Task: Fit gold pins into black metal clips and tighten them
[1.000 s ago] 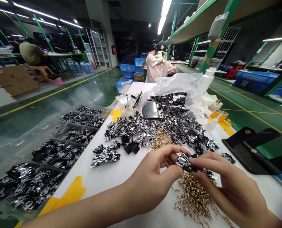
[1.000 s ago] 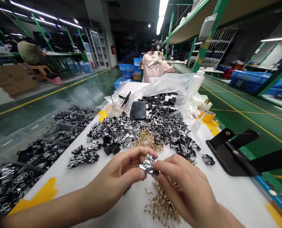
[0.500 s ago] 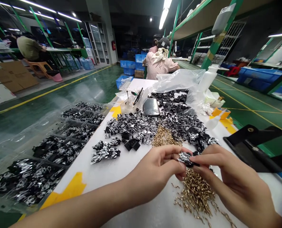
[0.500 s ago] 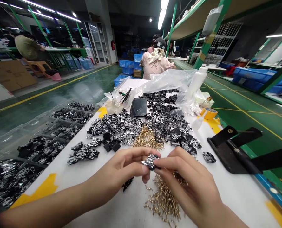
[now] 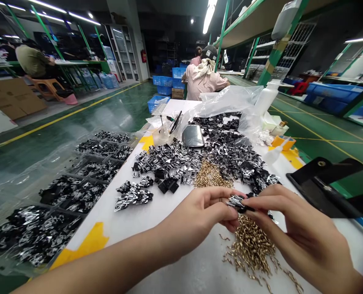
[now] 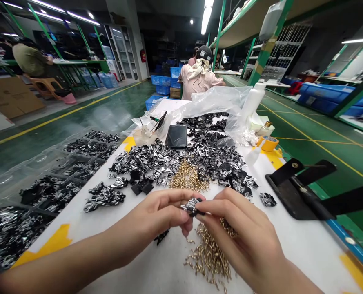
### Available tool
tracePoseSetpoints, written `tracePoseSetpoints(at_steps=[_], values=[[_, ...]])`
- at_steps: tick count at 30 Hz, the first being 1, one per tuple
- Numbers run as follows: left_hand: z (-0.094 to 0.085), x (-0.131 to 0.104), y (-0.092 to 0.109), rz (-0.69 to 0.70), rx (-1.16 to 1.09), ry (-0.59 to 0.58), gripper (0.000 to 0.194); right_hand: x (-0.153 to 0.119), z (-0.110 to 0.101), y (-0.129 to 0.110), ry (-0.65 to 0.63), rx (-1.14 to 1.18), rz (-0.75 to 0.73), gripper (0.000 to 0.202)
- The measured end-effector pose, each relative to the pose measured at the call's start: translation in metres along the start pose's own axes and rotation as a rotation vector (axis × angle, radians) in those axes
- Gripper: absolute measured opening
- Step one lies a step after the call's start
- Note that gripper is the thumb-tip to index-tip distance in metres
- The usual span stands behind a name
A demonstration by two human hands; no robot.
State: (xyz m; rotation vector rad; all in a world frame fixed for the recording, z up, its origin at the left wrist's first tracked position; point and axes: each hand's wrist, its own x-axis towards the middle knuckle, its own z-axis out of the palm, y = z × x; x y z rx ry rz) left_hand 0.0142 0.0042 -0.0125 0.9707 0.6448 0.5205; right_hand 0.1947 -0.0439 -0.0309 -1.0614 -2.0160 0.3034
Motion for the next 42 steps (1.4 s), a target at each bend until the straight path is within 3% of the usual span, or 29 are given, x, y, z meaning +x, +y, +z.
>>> tracePoseSetpoints(at_steps=[8, 13, 16, 19, 22, 24, 26, 29, 42], values=[[-0.004, 0.003, -0.006, -0.022, -0.088, -0.043, 0.036, 0.002, 0.001, -0.002, -0.011, -0.106, -0.085, 0.027], [-0.003, 0.003, -0.003, -0.019, -0.043, -0.029, 0.035, 0.003, 0.0, -0.002, -0.007, -0.133, -0.12, 0.027], [-0.003, 0.001, 0.0, -0.01, 0.074, -0.026, 0.036, 0.003, -0.001, -0.001, -0.003, -0.075, -0.059, 0.023], [-0.003, -0.004, 0.001, 0.188, 0.444, 0.057, 0.039, 0.002, -0.001, 0.001, 0.02, 0.024, 0.046, 0.02], [-0.004, -0.008, -0.002, 0.66, 0.832, 0.183, 0.046, 0.004, 0.0, 0.0, 0.069, 0.078, 0.111, 0.017], [-0.005, -0.009, -0.006, 0.915, 0.944, 0.189, 0.042, 0.005, 0.001, -0.001, 0.073, 0.133, 0.14, 0.014], [-0.006, -0.008, -0.01, 1.039, 0.977, 0.171, 0.036, 0.006, 0.002, -0.001, 0.059, 0.194, 0.153, 0.014], [-0.007, -0.007, -0.014, 1.091, 0.994, 0.171, 0.033, 0.006, 0.005, -0.002, 0.073, 0.21, 0.139, 0.014], [-0.008, -0.009, -0.013, 1.081, 1.106, 0.204, 0.018, 0.001, 0.008, -0.004, 0.138, 0.06, 0.042, 0.022]])
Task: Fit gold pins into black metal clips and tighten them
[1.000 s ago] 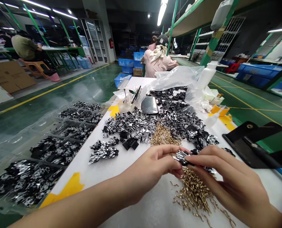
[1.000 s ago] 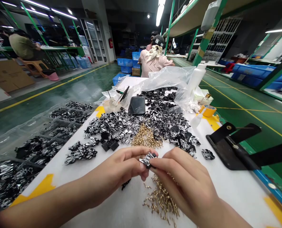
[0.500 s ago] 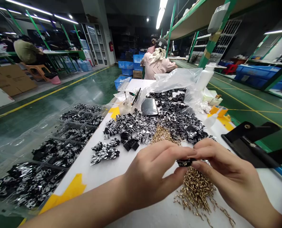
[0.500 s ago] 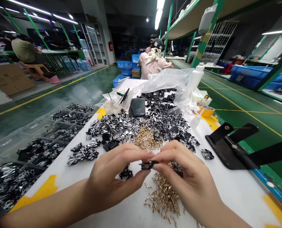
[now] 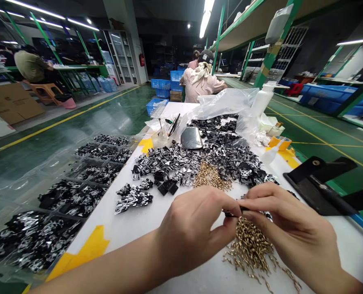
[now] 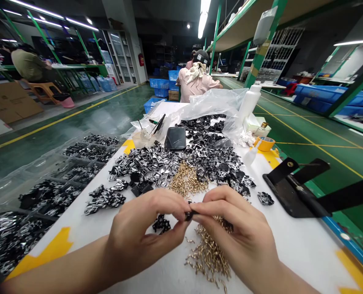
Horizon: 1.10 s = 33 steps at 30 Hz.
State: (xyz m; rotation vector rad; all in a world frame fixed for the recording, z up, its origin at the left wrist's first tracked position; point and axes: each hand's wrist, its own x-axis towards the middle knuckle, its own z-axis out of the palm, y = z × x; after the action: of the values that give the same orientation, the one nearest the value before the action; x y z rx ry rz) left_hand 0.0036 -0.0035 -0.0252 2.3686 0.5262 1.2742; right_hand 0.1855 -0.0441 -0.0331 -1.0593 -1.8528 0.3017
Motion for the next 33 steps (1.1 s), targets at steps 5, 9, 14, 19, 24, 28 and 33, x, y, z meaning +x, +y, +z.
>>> tracePoseSetpoints(at_steps=[5, 9, 14, 19, 24, 28, 33], values=[[-0.002, -0.001, -0.001, 0.087, 0.026, -0.001, 0.02, -0.004, 0.0, 0.001, 0.019, 0.056, 0.008, 0.027], [-0.006, -0.004, -0.001, 0.194, 0.054, -0.018, 0.023, -0.008, 0.0, 0.003, 0.064, 0.154, -0.044, 0.033], [-0.011, -0.005, 0.003, 0.269, 0.075, -0.049, 0.02, -0.011, -0.006, 0.001, 0.035, 0.083, -0.159, 0.045], [-0.013, -0.004, 0.005, 0.286, 0.071, -0.062, 0.021, -0.008, -0.01, -0.002, -0.007, 0.002, -0.203, 0.048], [-0.007, 0.0, -0.002, 0.224, 0.035, -0.039, 0.023, -0.007, -0.009, 0.007, -0.03, -0.017, -0.247, 0.057], [-0.004, 0.006, -0.009, -0.044, -0.038, -0.012, 0.025, 0.004, -0.015, 0.022, 0.134, -0.043, -0.292, 0.052], [-0.007, 0.011, -0.009, -0.311, -0.121, -0.024, 0.023, 0.024, -0.073, 0.032, 0.303, -0.44, 0.012, 0.018]])
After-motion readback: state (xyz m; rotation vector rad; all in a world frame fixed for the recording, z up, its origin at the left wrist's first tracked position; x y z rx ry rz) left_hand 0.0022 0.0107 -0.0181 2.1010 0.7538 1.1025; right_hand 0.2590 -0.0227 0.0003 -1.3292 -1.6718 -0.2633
